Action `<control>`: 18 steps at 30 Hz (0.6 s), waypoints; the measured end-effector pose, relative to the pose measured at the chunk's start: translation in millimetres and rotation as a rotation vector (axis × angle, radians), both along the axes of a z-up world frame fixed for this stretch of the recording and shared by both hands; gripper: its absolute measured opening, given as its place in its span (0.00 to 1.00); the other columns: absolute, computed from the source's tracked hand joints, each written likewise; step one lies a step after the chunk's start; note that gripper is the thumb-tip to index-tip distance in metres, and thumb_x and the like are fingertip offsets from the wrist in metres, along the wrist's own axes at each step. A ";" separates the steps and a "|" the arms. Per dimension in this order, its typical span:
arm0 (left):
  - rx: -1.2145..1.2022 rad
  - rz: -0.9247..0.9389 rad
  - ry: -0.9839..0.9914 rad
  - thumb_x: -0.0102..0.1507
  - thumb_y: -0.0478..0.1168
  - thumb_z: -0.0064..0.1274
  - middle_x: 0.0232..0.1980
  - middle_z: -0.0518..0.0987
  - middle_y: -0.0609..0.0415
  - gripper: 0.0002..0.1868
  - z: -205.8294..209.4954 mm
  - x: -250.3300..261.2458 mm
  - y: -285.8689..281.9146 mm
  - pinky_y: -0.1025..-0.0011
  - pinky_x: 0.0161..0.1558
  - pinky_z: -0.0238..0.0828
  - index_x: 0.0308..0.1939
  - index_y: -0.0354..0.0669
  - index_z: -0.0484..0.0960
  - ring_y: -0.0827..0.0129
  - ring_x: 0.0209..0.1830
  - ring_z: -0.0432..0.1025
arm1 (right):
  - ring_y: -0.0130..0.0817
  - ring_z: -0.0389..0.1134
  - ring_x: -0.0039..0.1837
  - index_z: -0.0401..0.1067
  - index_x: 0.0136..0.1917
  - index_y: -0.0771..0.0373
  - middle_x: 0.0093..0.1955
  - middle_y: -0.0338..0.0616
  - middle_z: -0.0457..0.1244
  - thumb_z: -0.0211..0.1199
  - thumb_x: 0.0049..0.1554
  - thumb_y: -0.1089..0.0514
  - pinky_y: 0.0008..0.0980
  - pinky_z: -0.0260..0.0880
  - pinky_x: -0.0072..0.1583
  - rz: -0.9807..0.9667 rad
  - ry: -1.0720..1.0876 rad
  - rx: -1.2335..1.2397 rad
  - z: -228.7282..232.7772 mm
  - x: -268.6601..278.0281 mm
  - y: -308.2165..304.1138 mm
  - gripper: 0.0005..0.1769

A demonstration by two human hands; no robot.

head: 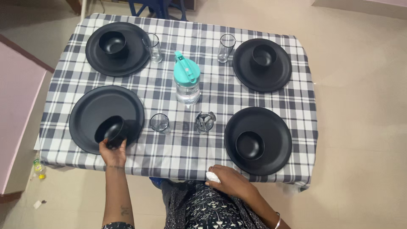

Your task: The person wipes down black bowls, plates, and clear drinking glasses with a white cloth, handling each item individually on a table set with a checkered tablecloth.

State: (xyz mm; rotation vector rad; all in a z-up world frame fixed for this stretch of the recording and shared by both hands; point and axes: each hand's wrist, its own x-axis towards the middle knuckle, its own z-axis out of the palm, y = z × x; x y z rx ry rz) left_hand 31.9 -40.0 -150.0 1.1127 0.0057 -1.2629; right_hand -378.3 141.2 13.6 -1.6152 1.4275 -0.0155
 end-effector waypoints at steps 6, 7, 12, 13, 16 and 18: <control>-0.058 -0.025 -0.169 0.75 0.40 0.50 0.60 0.69 0.39 0.19 -18.3 -10.6 -9.2 0.54 0.67 0.72 0.61 0.24 0.66 0.50 0.64 0.69 | 0.44 0.75 0.50 0.73 0.56 0.63 0.49 0.46 0.67 0.63 0.58 0.43 0.43 0.74 0.54 -0.551 0.102 -0.082 -10.4 -56.2 -10.3 0.23; -0.060 -0.032 -0.169 0.75 0.40 0.50 0.60 0.69 0.39 0.19 -17.8 -12.4 -9.3 0.54 0.67 0.72 0.61 0.24 0.66 0.50 0.64 0.69 | 0.47 0.72 0.54 0.70 0.59 0.65 0.53 0.50 0.65 0.63 0.59 0.46 0.43 0.73 0.55 -0.706 0.090 -0.403 -19.6 -64.5 -12.6 0.24; 0.027 -0.022 -0.362 0.73 0.40 0.46 0.62 0.65 0.42 0.24 -16.4 -25.3 21.9 0.55 0.63 0.77 0.67 0.36 0.54 0.49 0.61 0.72 | 0.58 0.63 0.63 0.66 0.64 0.67 0.63 0.58 0.59 0.71 0.52 0.49 0.48 0.69 0.58 -0.567 0.293 -0.676 -88.8 -88.2 -1.4 0.32; 0.023 -0.017 -0.361 0.73 0.40 0.46 0.62 0.65 0.42 0.24 -15.1 -33.0 34.5 0.55 0.63 0.77 0.67 0.36 0.54 0.49 0.61 0.72 | 0.65 0.63 0.65 0.67 0.66 0.64 0.66 0.63 0.59 0.76 0.43 0.43 0.56 0.69 0.59 -0.349 0.496 -0.718 -100.9 -86.9 4.8 0.43; 0.016 -0.172 -0.535 0.72 0.39 0.43 0.63 0.66 0.39 0.24 -5.8 -61.3 83.2 0.56 0.57 0.77 0.69 0.36 0.56 0.50 0.60 0.72 | 0.62 0.64 0.66 0.69 0.67 0.59 0.67 0.59 0.60 0.74 0.44 0.45 0.55 0.70 0.61 -0.216 0.628 -0.557 -119.1 -88.1 7.5 0.40; 0.078 -0.323 -0.551 0.71 0.41 0.42 0.62 0.71 0.36 0.22 3.6 -88.8 113.3 0.57 0.54 0.79 0.67 0.37 0.61 0.49 0.55 0.76 | 0.52 0.65 0.66 0.69 0.67 0.57 0.64 0.51 0.61 0.67 0.55 0.55 0.48 0.69 0.62 -0.298 0.562 -0.361 -114.8 -88.9 3.4 0.27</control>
